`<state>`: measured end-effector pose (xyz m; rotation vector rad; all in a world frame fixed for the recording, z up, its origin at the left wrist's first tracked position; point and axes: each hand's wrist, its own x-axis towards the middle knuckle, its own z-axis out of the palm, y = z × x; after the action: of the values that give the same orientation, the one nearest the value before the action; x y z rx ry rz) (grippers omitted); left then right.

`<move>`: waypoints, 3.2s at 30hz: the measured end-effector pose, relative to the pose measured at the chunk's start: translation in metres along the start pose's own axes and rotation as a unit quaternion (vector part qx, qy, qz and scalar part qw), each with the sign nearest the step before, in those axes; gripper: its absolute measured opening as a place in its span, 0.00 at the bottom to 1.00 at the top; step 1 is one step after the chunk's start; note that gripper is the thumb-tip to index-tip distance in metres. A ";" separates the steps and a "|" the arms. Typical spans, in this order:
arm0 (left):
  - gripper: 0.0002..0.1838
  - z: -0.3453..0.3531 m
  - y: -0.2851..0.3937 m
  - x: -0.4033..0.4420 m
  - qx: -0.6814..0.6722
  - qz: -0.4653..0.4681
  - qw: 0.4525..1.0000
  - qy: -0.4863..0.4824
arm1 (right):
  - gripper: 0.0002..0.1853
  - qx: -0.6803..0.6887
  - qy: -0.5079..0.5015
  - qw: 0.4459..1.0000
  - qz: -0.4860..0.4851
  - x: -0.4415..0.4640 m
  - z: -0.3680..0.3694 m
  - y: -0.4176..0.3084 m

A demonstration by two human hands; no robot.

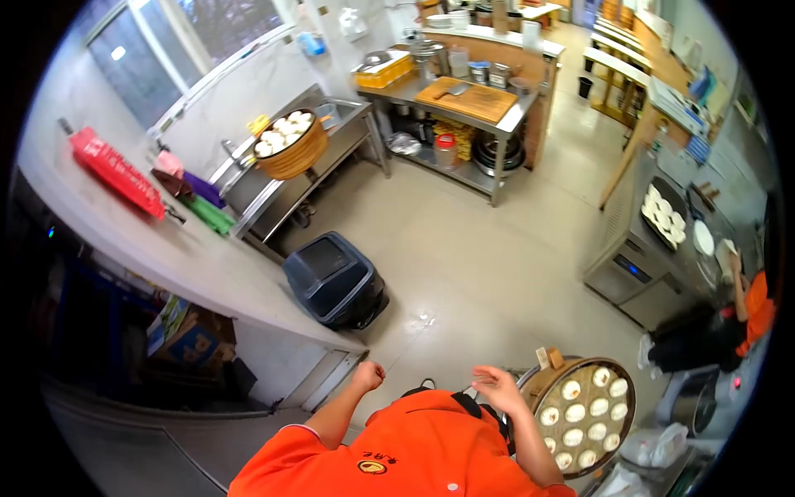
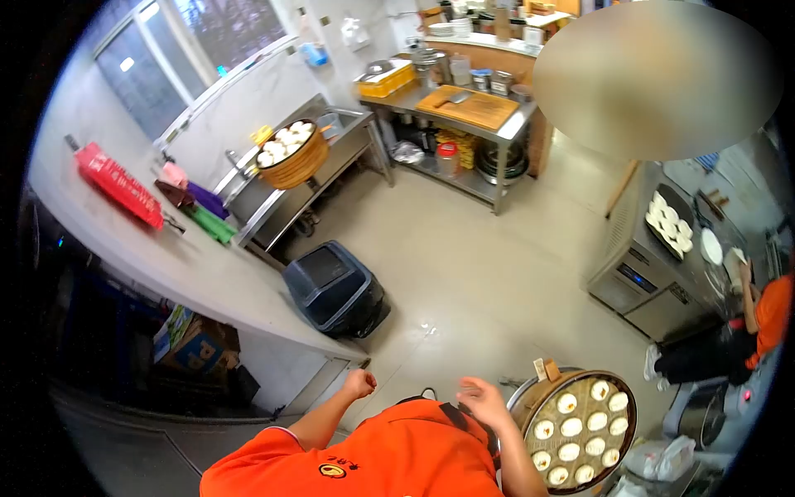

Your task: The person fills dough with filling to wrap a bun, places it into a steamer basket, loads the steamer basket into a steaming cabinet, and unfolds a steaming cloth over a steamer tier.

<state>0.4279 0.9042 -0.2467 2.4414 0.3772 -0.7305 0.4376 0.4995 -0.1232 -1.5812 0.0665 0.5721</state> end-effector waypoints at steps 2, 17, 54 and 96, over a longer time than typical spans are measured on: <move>0.09 -0.004 -0.012 -0.024 -0.008 -0.023 1.000 0.009 | 0.22 0.003 -0.010 1.000 -0.002 0.015 -0.018 0.002; 0.19 -0.089 0.030 -0.057 -0.213 0.010 0.949 0.233 | 0.22 -0.065 -0.176 0.982 0.012 0.110 0.041 -0.043; 0.08 -0.255 0.381 -0.057 -0.421 0.671 0.588 0.166 | 0.25 -0.015 0.239 0.970 0.040 0.017 0.039 -0.023; 0.13 -0.185 0.446 -0.122 -0.394 0.662 0.609 0.189 | 0.27 0.012 0.221 0.975 0.017 -0.066 -0.027 0.040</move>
<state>0.5881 0.6408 0.1439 1.3203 -0.7999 0.5528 0.3738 0.4501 -0.1347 -1.6621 0.4339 0.2355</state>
